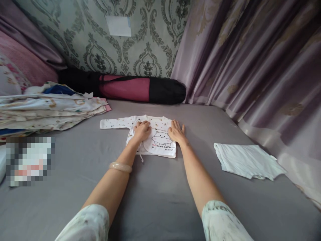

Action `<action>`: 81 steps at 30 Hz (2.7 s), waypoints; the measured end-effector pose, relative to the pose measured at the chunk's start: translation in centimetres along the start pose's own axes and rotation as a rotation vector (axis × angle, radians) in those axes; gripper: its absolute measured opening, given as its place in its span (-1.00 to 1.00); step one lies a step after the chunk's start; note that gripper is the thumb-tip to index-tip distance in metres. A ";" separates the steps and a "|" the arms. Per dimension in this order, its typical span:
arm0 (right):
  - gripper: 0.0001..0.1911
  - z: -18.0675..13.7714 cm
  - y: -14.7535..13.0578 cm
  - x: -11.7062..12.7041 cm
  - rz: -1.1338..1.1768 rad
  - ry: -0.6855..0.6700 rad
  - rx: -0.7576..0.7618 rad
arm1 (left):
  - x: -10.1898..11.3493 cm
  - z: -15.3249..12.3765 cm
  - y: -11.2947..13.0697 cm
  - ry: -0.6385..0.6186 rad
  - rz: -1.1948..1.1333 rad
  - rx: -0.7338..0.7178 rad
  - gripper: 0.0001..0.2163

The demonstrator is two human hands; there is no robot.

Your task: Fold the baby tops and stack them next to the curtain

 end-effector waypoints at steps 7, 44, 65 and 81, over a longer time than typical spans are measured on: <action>-0.38 0.0 0.2 0.3 0.053 -0.030 -0.003 | 1.2 -0.8 0.4 0.004 0.004 -0.016 -0.66; -0.19 4.1 -8.2 0.3 0.066 0.034 -0.206 | 3.9 -1.8 -0.5 -0.146 -0.118 -0.039 -0.71; -0.33 3.8 -11.4 0.3 0.037 0.095 -0.007 | 5.7 -0.6 -5.0 0.094 -0.470 0.134 -0.65; -0.36 3.7 -13.3 -1.5 0.032 0.141 0.103 | 8.5 -1.4 -10.5 0.462 -0.411 0.426 -0.68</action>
Point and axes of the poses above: each hand's wrist, its own z-axis towards the middle knuckle, its own x-axis out of the back of the hand, y = z × x, the point moved 3 cm from there along z, towards the middle knuckle, and after that the axes turned 7 degrees about -z, right-handed, at the moved point
